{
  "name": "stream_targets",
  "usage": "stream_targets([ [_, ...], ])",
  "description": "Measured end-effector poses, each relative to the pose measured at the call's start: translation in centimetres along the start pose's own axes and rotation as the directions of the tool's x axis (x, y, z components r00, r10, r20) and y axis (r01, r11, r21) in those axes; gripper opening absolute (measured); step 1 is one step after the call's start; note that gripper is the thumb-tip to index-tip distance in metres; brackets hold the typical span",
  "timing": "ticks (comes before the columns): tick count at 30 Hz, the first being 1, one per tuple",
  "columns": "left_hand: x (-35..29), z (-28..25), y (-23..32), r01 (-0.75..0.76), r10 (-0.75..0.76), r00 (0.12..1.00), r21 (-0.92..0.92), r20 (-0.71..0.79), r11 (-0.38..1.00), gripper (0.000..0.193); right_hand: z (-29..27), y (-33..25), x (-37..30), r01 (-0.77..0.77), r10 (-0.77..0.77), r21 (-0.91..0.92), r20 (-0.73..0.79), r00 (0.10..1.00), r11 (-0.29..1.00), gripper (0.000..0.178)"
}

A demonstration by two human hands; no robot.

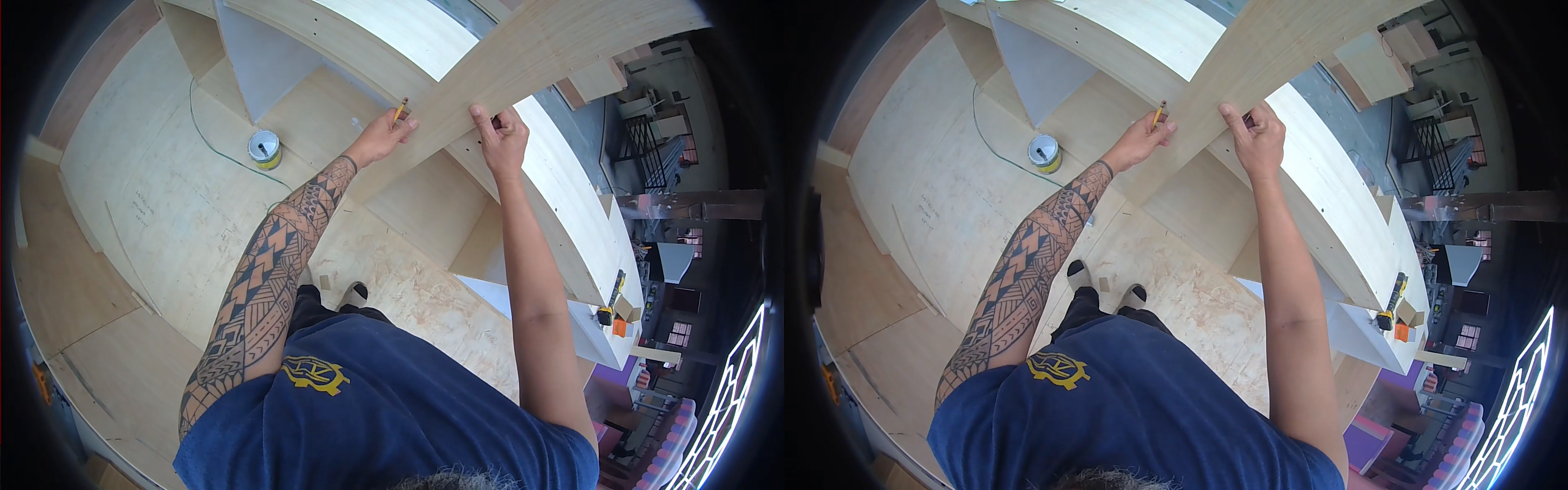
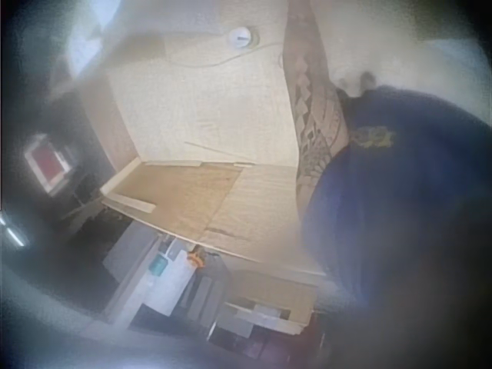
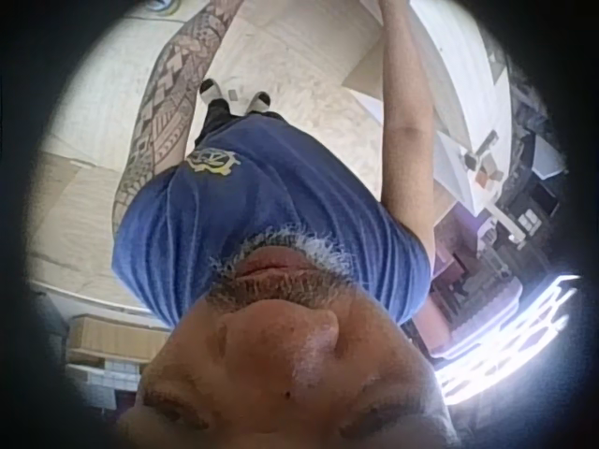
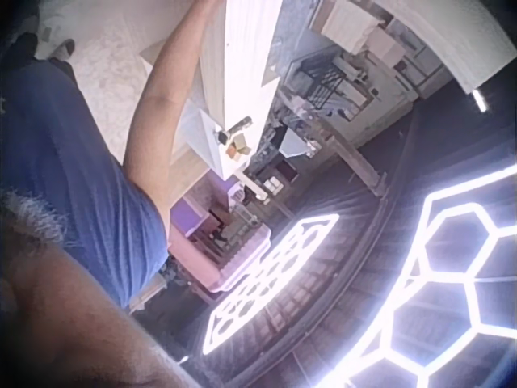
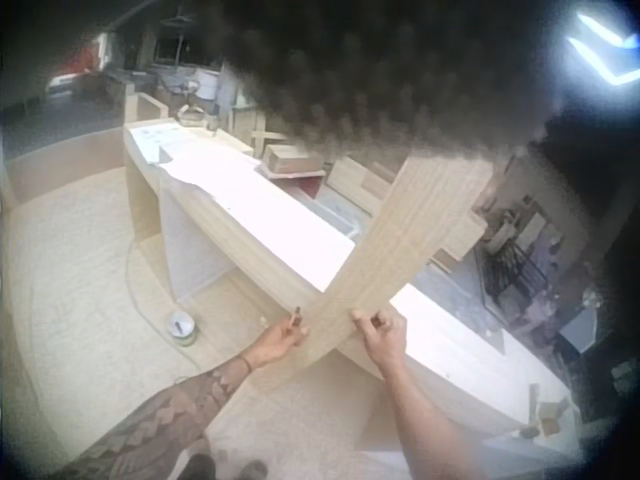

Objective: The recorder marks wood with a pencil and speed square before cutting it with an oscillating multi-tool to fit it into a furniture structure.

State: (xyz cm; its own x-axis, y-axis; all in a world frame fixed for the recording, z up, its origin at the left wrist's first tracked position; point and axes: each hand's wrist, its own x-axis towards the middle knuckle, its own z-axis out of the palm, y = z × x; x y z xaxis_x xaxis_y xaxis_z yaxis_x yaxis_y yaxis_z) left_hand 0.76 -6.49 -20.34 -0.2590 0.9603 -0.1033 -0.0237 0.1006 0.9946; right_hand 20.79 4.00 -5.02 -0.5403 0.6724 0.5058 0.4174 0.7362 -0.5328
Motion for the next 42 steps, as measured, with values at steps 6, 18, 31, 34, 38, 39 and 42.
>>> stream_targets([
  [6, 0.4, -0.5, -0.2, -0.012, 0.012, 1.0, 0.008, -0.016, 1.0, 0.073, 0.3, 0.4, 0.2, -0.004, 0.004, 0.008, -0.016, 1.0, 1.0, 0.046],
  [18, -2.2, 0.3, -0.9, -0.242, -0.107, 0.89, -0.657, -0.444, 0.714, 0.049, -1.0, -0.2, 1.9, -0.132, 0.115, 0.069, 0.207, 0.972, 0.989, 0.036],
  [31, -2.0, 6.2, 2.3, -0.653, 0.258, 0.749, -0.614, -0.611, 0.443, 0.032, -1.6, 2.3, 2.8, 0.044, -0.042, 0.0, 0.267, 0.963, 0.999, 0.019],
  [34, -0.1, 6.2, 0.9, -0.716, 0.321, 0.692, -0.559, -0.646, 0.418, 0.023, -1.1, 2.5, 2.8, 0.034, -0.039, 0.024, 0.242, 0.97, 0.999, 0.024],
  [38, 1.7, 5.4, -0.7, -0.751, 0.299, 0.658, -0.575, -0.691, 0.324, 0.01, -0.6, 2.9, 2.9, 0.056, -0.037, -0.059, 0.285, 0.958, 0.997, 0.042],
  [39, 2.2, 5.3, -0.8, -0.752, 0.291, 0.658, -0.585, -0.695, 0.305, 0.01, -1.2, 3.1, 3.2, 0.056, -0.027, -0.082, 0.313, 0.949, 0.995, 0.054],
  [42, 3.2, 3.7, -0.7, -0.729, 0.313, 0.679, -0.658, -0.664, 0.188, 0.014, -3.3, 4.2, 3.9, 0.034, -0.02, -0.043, 0.29, 0.957, 0.998, 0.06],
])
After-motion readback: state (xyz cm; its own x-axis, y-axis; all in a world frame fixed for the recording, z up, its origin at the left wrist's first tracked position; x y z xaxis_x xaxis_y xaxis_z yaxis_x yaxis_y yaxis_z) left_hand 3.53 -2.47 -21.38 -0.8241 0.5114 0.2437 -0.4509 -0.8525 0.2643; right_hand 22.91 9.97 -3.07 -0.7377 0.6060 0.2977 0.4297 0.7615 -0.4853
